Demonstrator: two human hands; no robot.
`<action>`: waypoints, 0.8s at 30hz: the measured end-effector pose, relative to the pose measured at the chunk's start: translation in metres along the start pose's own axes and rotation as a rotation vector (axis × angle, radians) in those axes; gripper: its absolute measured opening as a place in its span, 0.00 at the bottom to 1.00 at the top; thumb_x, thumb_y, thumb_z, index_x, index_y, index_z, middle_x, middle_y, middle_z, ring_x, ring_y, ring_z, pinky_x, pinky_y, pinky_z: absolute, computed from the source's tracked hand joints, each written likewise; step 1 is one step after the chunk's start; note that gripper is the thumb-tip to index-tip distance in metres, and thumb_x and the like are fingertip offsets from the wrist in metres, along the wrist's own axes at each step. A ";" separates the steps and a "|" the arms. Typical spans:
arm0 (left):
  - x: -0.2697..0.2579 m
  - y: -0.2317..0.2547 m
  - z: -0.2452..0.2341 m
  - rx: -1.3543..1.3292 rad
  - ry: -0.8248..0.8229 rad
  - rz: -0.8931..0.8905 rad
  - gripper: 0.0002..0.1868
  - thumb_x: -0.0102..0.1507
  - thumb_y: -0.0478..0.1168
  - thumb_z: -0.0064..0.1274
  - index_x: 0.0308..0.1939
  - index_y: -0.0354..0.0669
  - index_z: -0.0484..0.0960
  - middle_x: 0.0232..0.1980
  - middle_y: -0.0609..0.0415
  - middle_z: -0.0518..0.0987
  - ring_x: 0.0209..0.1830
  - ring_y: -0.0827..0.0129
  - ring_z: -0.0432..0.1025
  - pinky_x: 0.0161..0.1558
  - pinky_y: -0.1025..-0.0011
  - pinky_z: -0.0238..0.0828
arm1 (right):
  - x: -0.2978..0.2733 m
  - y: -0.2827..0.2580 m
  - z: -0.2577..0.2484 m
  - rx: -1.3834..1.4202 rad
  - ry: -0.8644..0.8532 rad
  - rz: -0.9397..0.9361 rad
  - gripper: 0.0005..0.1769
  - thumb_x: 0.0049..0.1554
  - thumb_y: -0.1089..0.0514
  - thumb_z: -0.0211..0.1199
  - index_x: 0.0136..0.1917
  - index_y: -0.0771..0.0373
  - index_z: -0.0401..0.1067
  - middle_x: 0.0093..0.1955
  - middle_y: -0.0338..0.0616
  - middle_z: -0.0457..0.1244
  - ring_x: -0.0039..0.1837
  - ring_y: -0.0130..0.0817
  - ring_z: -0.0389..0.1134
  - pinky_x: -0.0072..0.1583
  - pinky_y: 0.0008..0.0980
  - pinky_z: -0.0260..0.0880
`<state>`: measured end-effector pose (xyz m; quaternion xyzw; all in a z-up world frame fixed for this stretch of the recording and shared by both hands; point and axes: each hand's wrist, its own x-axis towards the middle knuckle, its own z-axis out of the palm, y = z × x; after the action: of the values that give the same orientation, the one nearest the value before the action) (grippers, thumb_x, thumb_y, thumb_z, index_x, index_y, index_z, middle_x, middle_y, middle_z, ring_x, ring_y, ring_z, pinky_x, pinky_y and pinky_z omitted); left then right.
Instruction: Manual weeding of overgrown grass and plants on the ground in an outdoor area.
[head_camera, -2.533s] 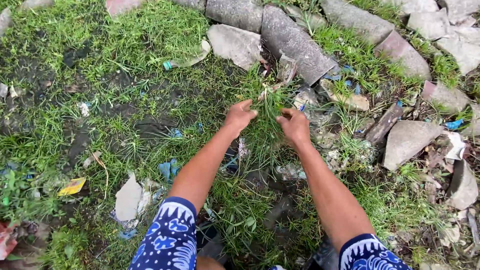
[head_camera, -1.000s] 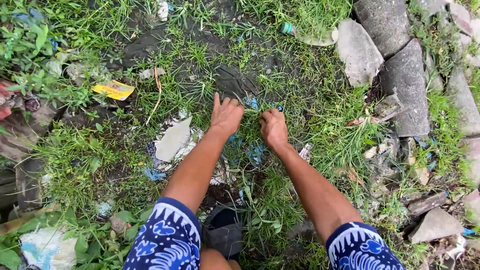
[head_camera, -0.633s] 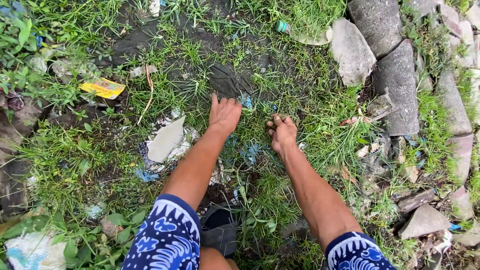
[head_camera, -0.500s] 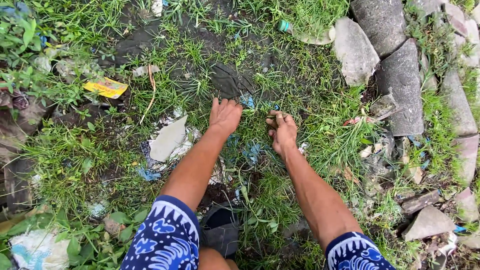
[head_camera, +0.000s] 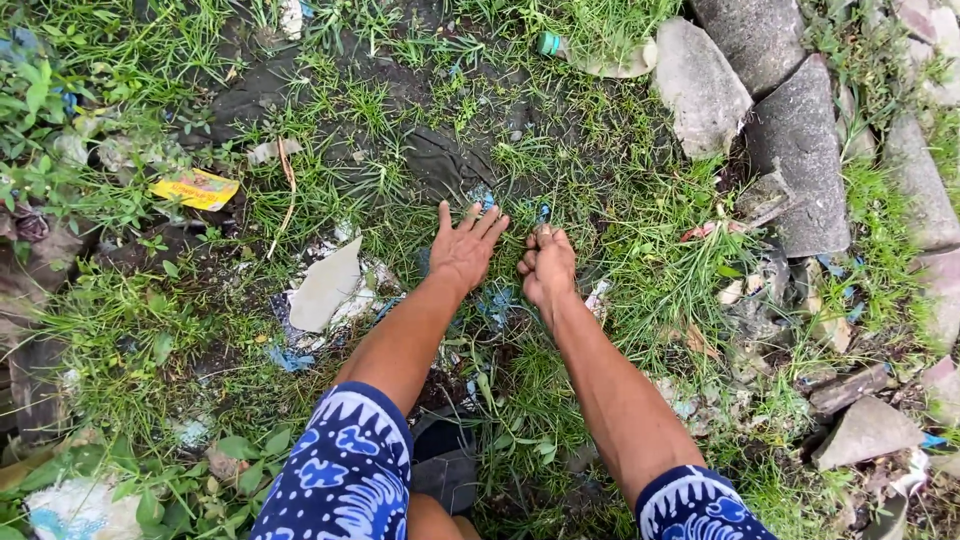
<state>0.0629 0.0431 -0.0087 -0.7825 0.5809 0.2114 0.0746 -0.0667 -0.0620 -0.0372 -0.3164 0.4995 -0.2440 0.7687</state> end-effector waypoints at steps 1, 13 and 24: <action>0.001 0.001 0.001 0.005 -0.005 0.000 0.39 0.69 0.39 0.38 0.82 0.64 0.41 0.85 0.66 0.40 0.84 0.63 0.40 0.73 0.31 0.26 | -0.001 0.002 0.000 0.006 0.001 0.003 0.08 0.69 0.55 0.47 0.46 0.53 0.61 0.36 0.35 0.59 0.28 0.24 0.47 0.32 0.30 0.51; 0.026 0.009 0.002 0.140 -0.107 0.004 0.37 0.71 0.40 0.34 0.82 0.63 0.38 0.85 0.66 0.38 0.84 0.56 0.38 0.73 0.32 0.26 | -0.064 -0.006 -0.057 0.057 0.135 -0.021 0.09 0.67 0.58 0.46 0.45 0.56 0.64 0.31 0.32 0.55 0.26 0.23 0.43 0.31 0.30 0.48; -0.013 0.087 -0.049 0.066 0.102 0.063 0.26 0.65 0.40 0.49 0.68 0.46 0.75 0.74 0.51 0.68 0.77 0.51 0.59 0.72 0.33 0.44 | -0.108 -0.069 -0.097 -0.108 -0.012 -0.058 0.07 0.67 0.58 0.52 0.50 0.60 0.69 0.35 0.36 0.60 0.34 0.24 0.57 0.38 0.27 0.66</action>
<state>-0.0105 0.0095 0.0527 -0.7707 0.6149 0.1543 0.0640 -0.2012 -0.0575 0.0502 -0.3730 0.4980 -0.2370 0.7461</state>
